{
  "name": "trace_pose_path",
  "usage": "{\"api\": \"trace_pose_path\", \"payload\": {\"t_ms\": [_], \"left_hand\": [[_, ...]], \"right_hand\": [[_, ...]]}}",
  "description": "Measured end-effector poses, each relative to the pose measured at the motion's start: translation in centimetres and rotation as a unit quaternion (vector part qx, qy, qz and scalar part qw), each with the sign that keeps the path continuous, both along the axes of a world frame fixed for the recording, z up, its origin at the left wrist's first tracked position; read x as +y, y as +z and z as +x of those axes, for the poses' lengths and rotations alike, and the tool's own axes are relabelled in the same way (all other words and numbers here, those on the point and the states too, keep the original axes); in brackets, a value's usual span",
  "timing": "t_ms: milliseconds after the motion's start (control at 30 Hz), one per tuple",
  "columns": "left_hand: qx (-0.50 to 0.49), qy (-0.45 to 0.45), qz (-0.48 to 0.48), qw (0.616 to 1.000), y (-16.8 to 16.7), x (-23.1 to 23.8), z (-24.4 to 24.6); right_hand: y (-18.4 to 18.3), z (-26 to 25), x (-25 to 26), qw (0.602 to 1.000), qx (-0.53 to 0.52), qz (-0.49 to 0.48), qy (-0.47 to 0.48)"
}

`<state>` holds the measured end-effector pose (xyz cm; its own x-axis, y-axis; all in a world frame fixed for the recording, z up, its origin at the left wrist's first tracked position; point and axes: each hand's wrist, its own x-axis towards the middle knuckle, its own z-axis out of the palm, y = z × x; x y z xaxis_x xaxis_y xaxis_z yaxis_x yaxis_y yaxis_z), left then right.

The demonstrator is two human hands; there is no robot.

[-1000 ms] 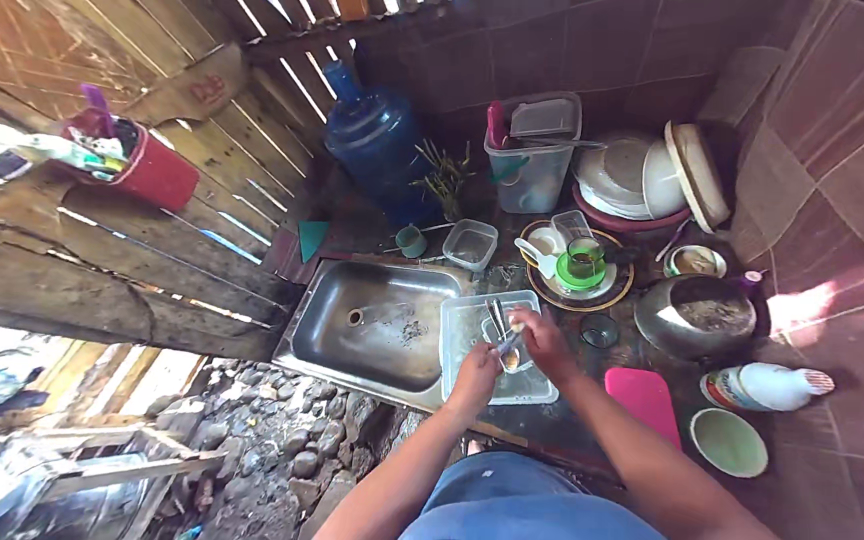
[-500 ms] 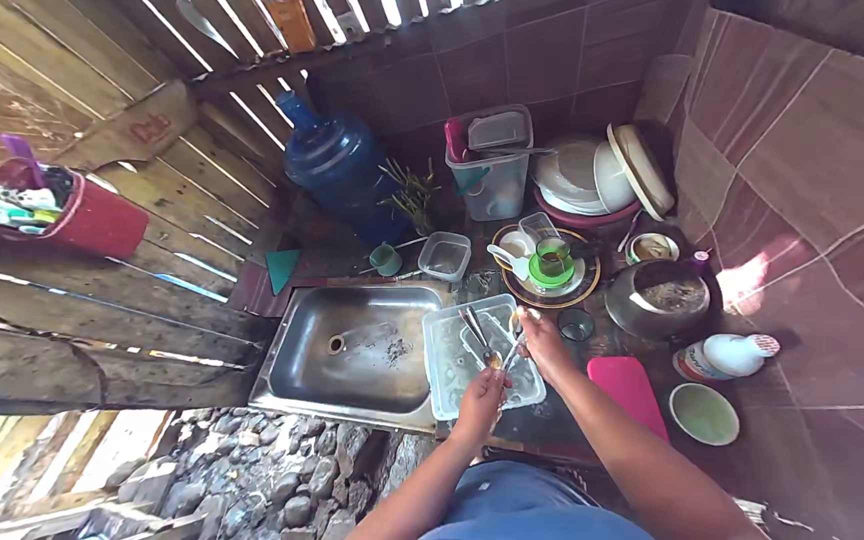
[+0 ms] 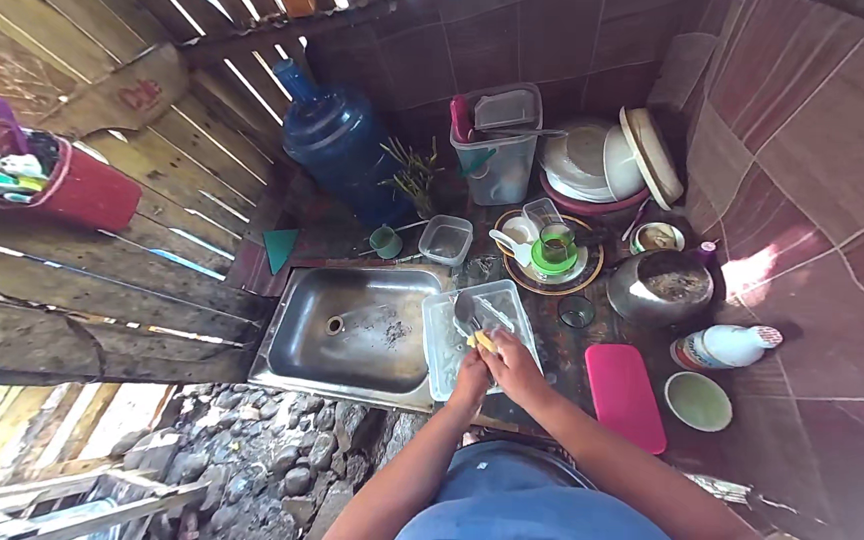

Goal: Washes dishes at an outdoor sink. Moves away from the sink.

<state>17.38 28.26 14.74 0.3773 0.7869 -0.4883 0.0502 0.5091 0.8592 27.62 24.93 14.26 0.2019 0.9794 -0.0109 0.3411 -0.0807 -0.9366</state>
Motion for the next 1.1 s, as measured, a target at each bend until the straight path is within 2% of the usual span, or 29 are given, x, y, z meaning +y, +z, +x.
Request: {"api": "trace_pose_path", "payload": {"t_ms": [67, 167, 233, 300, 333, 400, 467, 533, 600, 667, 733, 833, 900, 1000, 1033, 1100], "left_hand": [[-0.013, 0.039, -0.037, 0.998, 0.3, -0.4, -0.1], [0.026, 0.003, -0.055, 0.998, 0.4, 0.3, -0.4], [0.022, -0.007, -0.049, 0.999, 0.4, 1.3, -1.4], [0.02, 0.017, -0.048, 0.998, 0.8, 2.1, -2.1], [0.017, 0.033, -0.053, 0.998, 1.0, 2.2, -2.4], [0.009, 0.066, -0.067, 0.996, 1.0, 2.2, -2.7], [0.012, 0.094, -0.074, 0.993, 0.3, 2.0, -2.9], [0.024, 0.104, -0.088, 0.99, -0.4, 1.5, -3.0], [0.034, 0.096, -0.099, 0.99, -0.7, 1.0, -3.2], [0.039, 0.079, -0.1, 0.991, -0.8, 0.7, -3.2], [0.049, 0.063, -0.095, 0.992, -0.6, 0.5, -3.2], [0.052, 0.041, -0.099, 0.993, -0.5, 0.8, -3.7], [0.045, 0.009, -0.12, 0.992, -0.7, 1.3, -3.8], [0.008, -0.098, -0.161, 0.982, -0.6, 2.7, -3.7], [-0.006, -0.117, -0.181, 0.977, -0.3, 3.3, -3.5], [-0.002, -0.092, -0.23, 0.969, 0.8, 4.9, -3.1]], "right_hand": [[-0.2, 0.3, -0.5, 0.998, -0.033, 0.028, 0.034], [1.0, 3.1, -0.2, 0.994, -0.089, -0.021, 0.053], [1.5, 6.5, 0.5, 0.986, -0.144, -0.081, -0.019], [-0.1, 10.3, 1.3, 0.962, -0.226, -0.085, -0.127], [-1.1, 12.0, 1.4, 0.946, -0.266, -0.104, -0.15], [-1.7, 14.4, 1.3, 0.924, -0.301, -0.218, -0.096], [-1.7, 15.2, 1.4, 0.9, -0.293, -0.322, 0.019], [-2.4, 15.0, 1.8, 0.868, -0.312, -0.375, 0.089], [-3.5, 14.5, 2.4, 0.845, -0.325, -0.413, 0.102], [-3.9, 14.0, 3.3, 0.827, -0.348, -0.435, 0.072], [-3.9, 13.7, 3.8, 0.828, -0.349, -0.436, 0.042], [-3.2, 14.1, 3.5, 0.874, -0.277, -0.399, 0.013], [-1.2, 13.3, 2.4, 0.908, -0.253, -0.333, 0.022], [1.8, 9.8, 0.3, 0.954, -0.263, -0.117, 0.082], [1.9, 8.5, -0.2, 0.956, -0.273, -0.021, 0.108], [1.2, 6.1, -0.2, 0.921, -0.324, 0.145, 0.158]]}}
